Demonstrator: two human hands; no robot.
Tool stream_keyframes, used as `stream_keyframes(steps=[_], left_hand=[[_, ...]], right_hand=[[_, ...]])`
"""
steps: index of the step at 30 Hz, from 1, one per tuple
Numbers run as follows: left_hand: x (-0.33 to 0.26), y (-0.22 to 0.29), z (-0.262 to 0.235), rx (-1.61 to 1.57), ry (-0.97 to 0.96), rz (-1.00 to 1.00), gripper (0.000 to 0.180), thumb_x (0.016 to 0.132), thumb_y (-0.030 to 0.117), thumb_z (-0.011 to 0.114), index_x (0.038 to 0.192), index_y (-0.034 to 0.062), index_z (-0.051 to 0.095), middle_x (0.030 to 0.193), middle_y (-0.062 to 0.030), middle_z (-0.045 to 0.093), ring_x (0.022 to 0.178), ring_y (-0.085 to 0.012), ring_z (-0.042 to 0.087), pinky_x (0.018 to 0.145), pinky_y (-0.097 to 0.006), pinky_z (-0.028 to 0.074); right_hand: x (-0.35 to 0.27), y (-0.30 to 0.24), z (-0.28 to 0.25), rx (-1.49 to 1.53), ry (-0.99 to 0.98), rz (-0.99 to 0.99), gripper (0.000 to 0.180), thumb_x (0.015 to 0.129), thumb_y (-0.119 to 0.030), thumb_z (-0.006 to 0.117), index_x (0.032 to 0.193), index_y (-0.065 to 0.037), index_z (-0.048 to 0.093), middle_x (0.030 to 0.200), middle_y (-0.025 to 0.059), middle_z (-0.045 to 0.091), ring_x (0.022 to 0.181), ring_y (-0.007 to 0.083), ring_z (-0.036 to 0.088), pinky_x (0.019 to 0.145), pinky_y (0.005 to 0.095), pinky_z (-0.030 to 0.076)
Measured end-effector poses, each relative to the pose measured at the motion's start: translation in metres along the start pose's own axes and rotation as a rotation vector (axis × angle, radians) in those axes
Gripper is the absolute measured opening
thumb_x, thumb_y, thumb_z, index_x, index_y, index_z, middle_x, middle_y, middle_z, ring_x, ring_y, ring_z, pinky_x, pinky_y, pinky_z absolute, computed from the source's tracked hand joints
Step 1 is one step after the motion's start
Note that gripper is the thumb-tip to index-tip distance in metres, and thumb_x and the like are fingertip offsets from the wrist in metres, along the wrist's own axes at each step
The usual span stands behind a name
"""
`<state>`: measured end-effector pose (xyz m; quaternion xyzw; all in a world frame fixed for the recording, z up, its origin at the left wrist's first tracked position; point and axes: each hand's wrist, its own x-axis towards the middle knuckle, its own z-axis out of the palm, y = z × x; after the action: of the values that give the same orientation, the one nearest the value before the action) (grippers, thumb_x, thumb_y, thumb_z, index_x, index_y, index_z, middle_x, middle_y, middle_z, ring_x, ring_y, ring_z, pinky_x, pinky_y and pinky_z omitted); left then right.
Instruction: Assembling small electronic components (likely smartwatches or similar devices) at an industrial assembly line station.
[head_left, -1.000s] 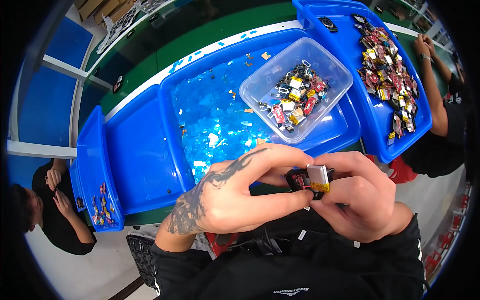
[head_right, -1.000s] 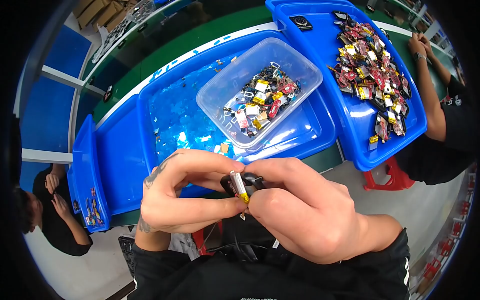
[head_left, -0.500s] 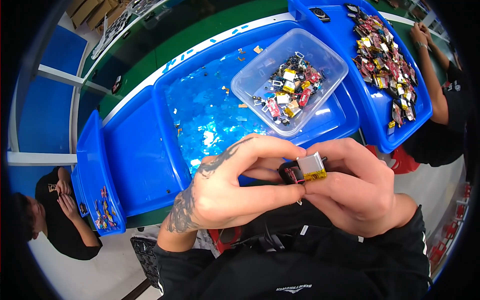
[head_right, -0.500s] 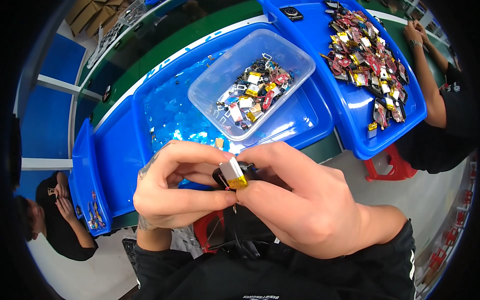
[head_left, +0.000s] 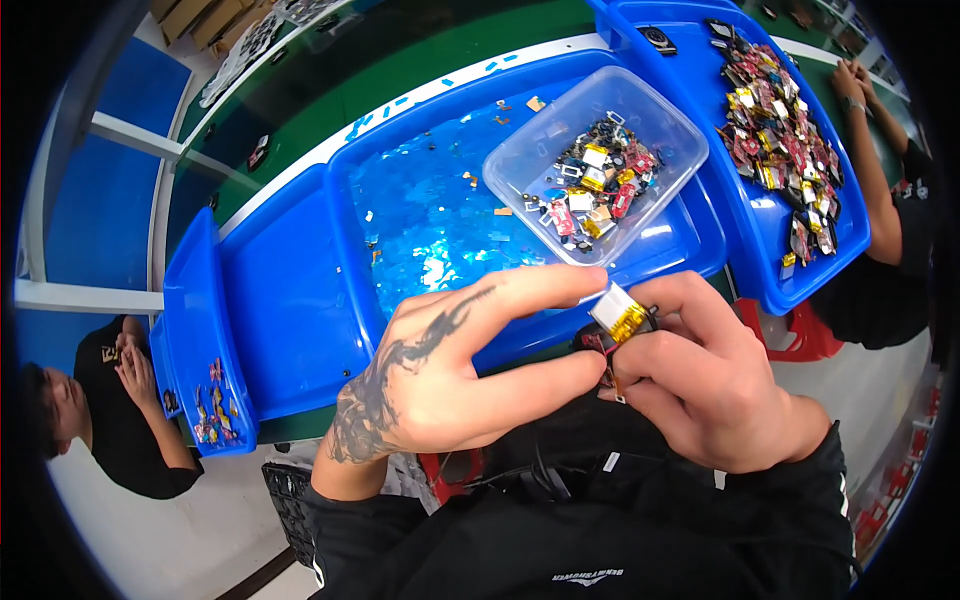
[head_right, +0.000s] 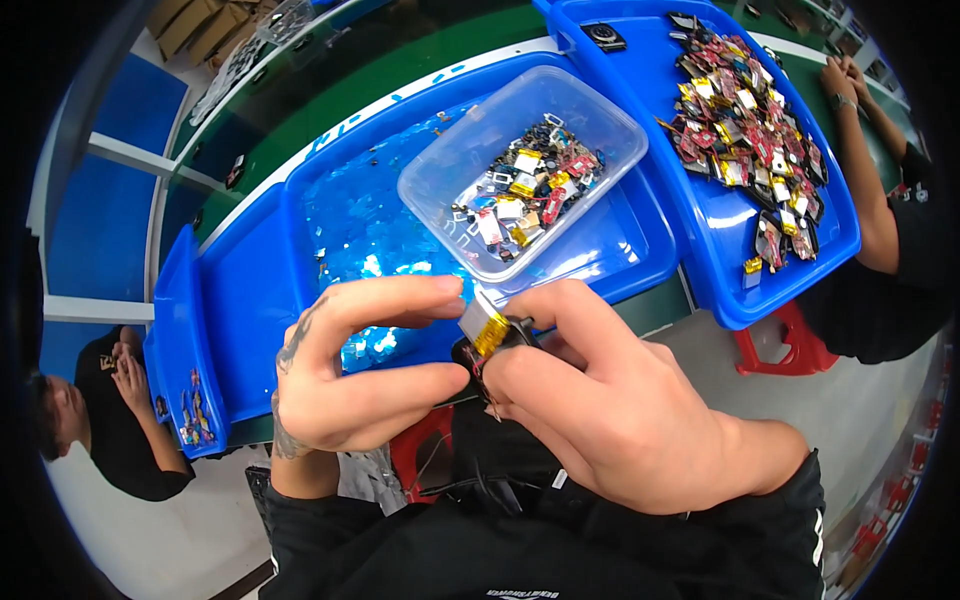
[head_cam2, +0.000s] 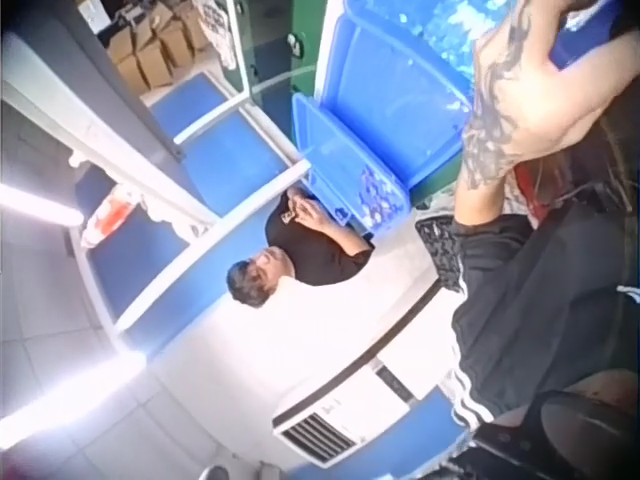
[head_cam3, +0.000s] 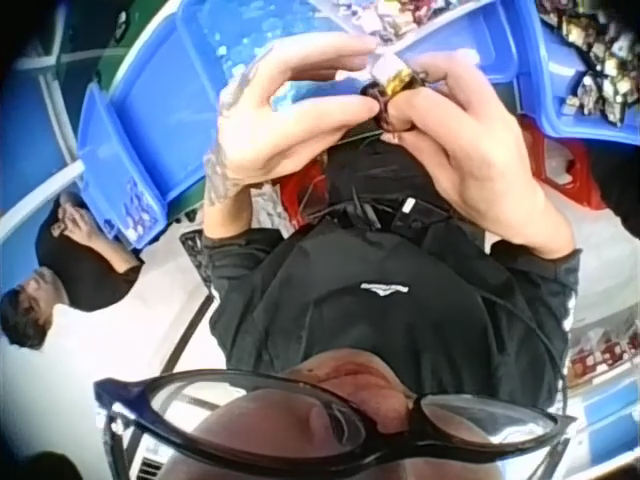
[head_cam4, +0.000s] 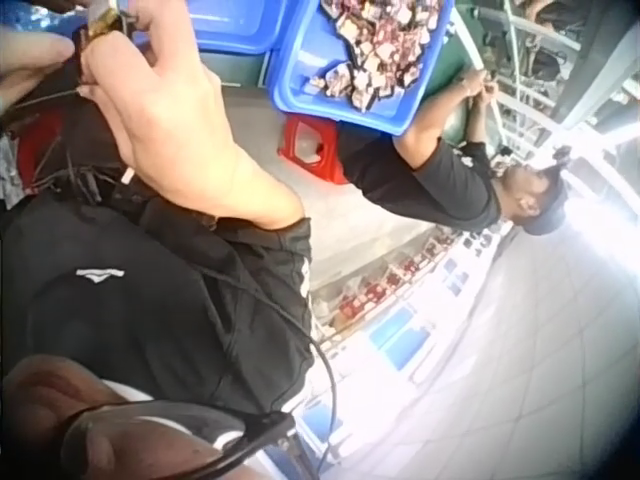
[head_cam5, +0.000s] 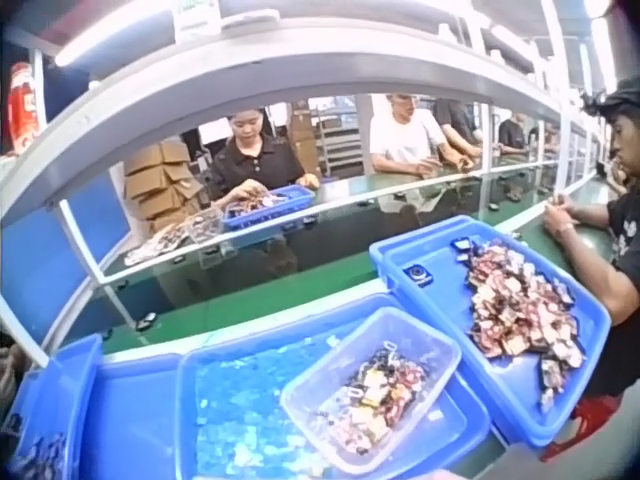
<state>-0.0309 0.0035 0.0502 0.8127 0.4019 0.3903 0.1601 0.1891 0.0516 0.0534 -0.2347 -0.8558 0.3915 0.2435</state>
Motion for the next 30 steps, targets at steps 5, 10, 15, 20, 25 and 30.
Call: stream_keyframes(steps=[5, 10, 15, 20, 25, 30], left_hand=[[-0.004, 0.007, -0.003, 0.152, 0.010, 0.060, 0.025, 0.065, 0.004, 0.080, 0.088, 0.0080, 0.074, 0.103, -0.0165, 0.067, 0.084, -0.0271, 0.070, 0.070, -0.032, 0.057], [-0.006, 0.004, -0.001, 0.101, 0.001, 0.096, 0.028, 0.067, 0.007, 0.081, 0.094, 0.0090, 0.074, 0.105, -0.0159, 0.067, 0.081, -0.0262, 0.070, 0.067, -0.030, 0.057], [-0.012, 0.014, 0.004, -0.439, -0.001, -0.296, 0.044, 0.074, 0.002, 0.078, 0.114, -0.0010, 0.060, 0.111, -0.0181, 0.065, 0.092, -0.0257, 0.069, 0.074, -0.031, 0.058], [-0.016, 0.028, 0.011, -0.678, -0.027, -0.458, 0.048, 0.078, -0.009, 0.070, 0.123, -0.0086, 0.054, 0.109, -0.0200, 0.065, 0.085, -0.0189, 0.069, 0.073, -0.028, 0.056], [-0.028, 0.031, 0.024, -0.703, 0.146, -0.364, 0.042, 0.073, -0.015, 0.070, 0.113, -0.0117, 0.057, 0.102, -0.0272, 0.066, 0.088, -0.0274, 0.070, 0.071, -0.033, 0.057], [-0.031, 0.031, 0.028, -0.628, 0.157, -0.233, 0.044, 0.069, -0.017, 0.070, 0.111, -0.0083, 0.058, 0.097, -0.0313, 0.066, 0.092, -0.0354, 0.069, 0.075, -0.037, 0.058]], right_hand=[[-0.001, 0.003, 0.000, 0.086, -0.041, -0.034, 0.023, 0.067, 0.010, 0.073, 0.081, -0.003, 0.061, 0.120, 0.0186, 0.044, 0.074, 0.0195, 0.062, 0.063, 0.0298, 0.052], [-0.002, 0.001, 0.001, 0.024, 0.053, -0.081, 0.018, 0.071, 0.002, 0.076, 0.085, -0.004, 0.066, 0.125, 0.0203, 0.041, 0.086, 0.0266, 0.066, 0.065, 0.0311, 0.057], [-0.008, 0.002, 0.003, -0.075, 0.091, -0.174, 0.018, 0.068, 0.001, 0.077, 0.082, -0.003, 0.066, 0.123, 0.0223, 0.042, 0.099, 0.0298, 0.060, 0.068, 0.0304, 0.057], [-0.011, 0.014, 0.011, -0.081, 0.196, -0.354, 0.020, 0.064, 0.002, 0.077, 0.080, -0.001, 0.066, 0.118, 0.0252, 0.045, 0.093, 0.0300, 0.062, 0.068, 0.0300, 0.057], [-0.016, 0.011, 0.018, -0.124, 0.408, -0.387, 0.023, 0.061, 0.002, 0.078, 0.079, -0.004, 0.065, 0.114, 0.0256, 0.047, 0.081, 0.0265, 0.064, 0.063, 0.0260, 0.056], [-0.016, 0.015, 0.019, -0.023, 0.470, -0.440, 0.024, 0.062, 0.003, 0.075, 0.078, -0.006, 0.059, 0.111, 0.0268, 0.049, 0.079, 0.0249, 0.062, 0.059, 0.0245, 0.055]])
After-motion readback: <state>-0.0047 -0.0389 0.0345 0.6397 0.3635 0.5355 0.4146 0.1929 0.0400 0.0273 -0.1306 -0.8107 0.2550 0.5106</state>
